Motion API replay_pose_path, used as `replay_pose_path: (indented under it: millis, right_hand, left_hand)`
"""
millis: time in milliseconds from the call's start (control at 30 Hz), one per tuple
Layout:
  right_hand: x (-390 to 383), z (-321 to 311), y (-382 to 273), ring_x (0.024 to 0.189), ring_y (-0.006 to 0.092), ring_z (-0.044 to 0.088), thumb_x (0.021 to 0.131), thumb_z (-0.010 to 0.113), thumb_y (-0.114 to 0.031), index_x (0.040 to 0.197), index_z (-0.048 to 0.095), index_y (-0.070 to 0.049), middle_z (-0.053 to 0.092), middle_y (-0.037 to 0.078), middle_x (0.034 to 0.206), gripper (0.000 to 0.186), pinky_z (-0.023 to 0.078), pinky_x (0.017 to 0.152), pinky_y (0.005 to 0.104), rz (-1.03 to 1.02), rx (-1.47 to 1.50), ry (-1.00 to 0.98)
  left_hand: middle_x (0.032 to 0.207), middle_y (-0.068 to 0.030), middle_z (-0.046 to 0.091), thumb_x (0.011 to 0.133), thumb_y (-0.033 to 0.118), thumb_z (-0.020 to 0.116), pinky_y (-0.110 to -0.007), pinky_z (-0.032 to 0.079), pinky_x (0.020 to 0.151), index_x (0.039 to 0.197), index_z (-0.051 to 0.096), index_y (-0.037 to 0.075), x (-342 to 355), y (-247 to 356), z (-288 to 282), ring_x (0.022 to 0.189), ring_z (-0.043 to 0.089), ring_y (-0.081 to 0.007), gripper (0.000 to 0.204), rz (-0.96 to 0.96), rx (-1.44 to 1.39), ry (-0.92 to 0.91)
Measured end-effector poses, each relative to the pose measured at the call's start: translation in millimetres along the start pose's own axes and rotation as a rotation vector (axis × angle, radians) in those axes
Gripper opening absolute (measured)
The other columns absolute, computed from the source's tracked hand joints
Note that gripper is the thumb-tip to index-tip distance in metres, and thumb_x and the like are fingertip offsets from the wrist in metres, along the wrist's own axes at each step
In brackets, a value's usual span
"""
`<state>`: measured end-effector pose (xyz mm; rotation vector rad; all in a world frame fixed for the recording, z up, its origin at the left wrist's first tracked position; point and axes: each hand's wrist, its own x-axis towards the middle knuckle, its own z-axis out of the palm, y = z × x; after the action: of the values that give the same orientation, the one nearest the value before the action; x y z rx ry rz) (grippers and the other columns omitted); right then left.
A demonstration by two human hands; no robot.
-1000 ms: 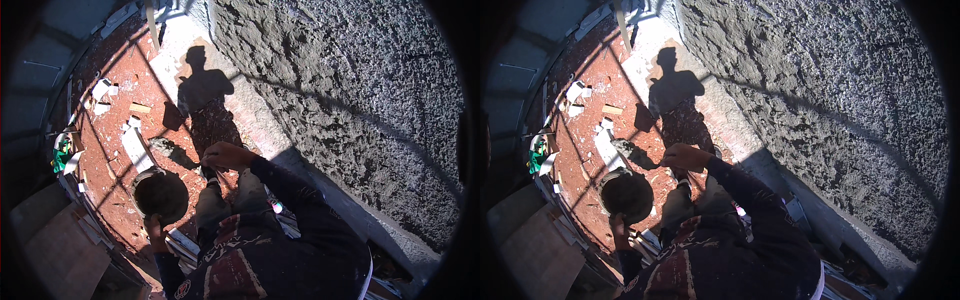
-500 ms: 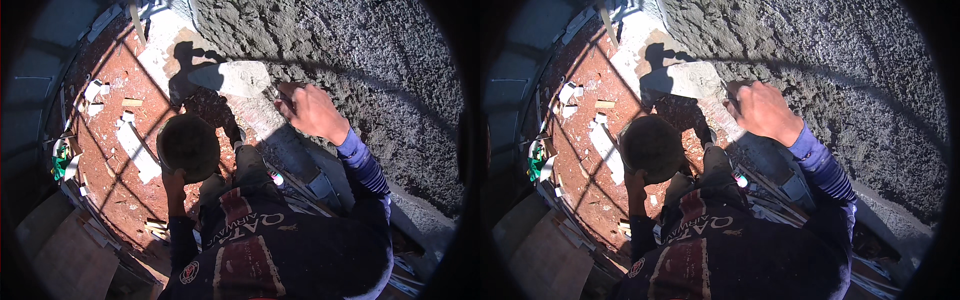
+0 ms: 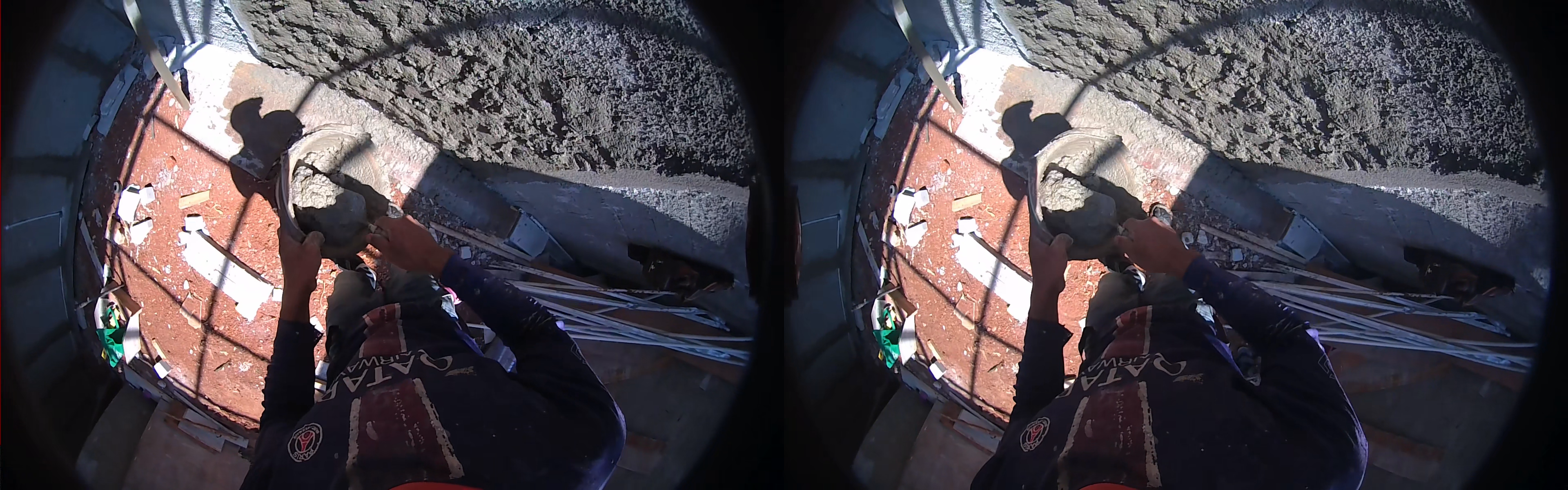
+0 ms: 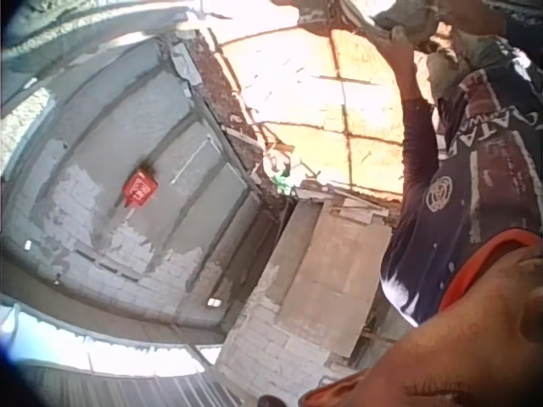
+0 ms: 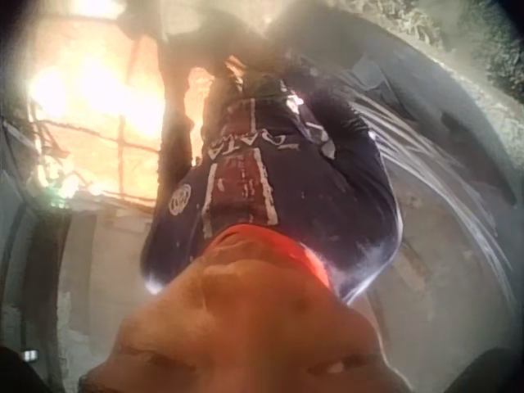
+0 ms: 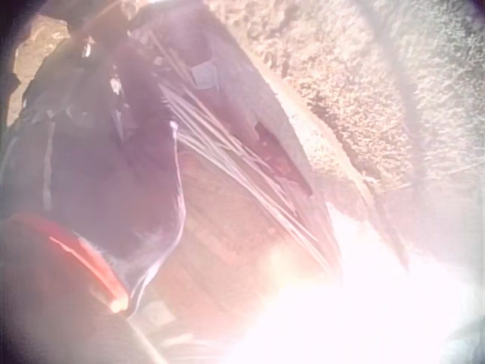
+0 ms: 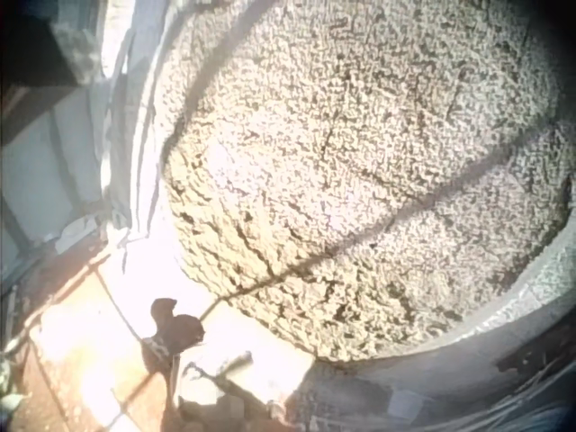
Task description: Apply plaster to a rough wall and smooth it out using a trowel and a wooden guide.
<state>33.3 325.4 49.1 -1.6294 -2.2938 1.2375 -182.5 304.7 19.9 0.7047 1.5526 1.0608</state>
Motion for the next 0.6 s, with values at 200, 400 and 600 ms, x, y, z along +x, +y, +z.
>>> replay_pose_path:
  millis: [200,400,600]
  right_hand:
    - [-8.9,11.3,35.1,0.076,0.0418,0.064,0.093,0.049,-0.036,0.1,0.055,0.002,0.064,0.023,0.081,0.039,0.049,0.07,0.0529,0.012,-0.118,-0.098]
    - [-16.7,-10.1,-2.8,0.076,0.04,0.065,0.091,0.051,-0.037,0.097,0.055,-0.001,0.065,0.022,0.079,0.037,0.05,0.068,0.0503,-0.081,-0.061,-0.189]
    - [14.4,-21.3,38.7,0.07,0.035,0.064,0.088,0.059,-0.032,0.088,0.062,-0.001,0.064,0.018,0.075,0.031,0.05,0.067,0.0444,-0.518,0.452,-0.489]
  left_hand:
    - [0.109,-0.0102,0.059,0.069,-0.005,0.055,-0.033,0.054,0.077,0.13,0.044,-0.002,-23.8,-9.2,8.6,0.091,0.062,-0.0207,0.062,-0.058,-0.16,0.033]
    - [0.106,-0.0087,0.058,0.072,-0.001,0.059,-0.032,0.058,0.068,0.13,0.046,0.004,-60.9,-69.7,-13.0,0.088,0.062,-0.0211,0.06,-0.264,-0.298,0.303]
    - [0.09,-0.0054,0.062,0.078,0.001,0.057,-0.028,0.047,0.062,0.104,0.06,0.001,-135.8,-112.6,-23.8,0.073,0.059,-0.0158,0.026,-0.318,-0.153,0.543]
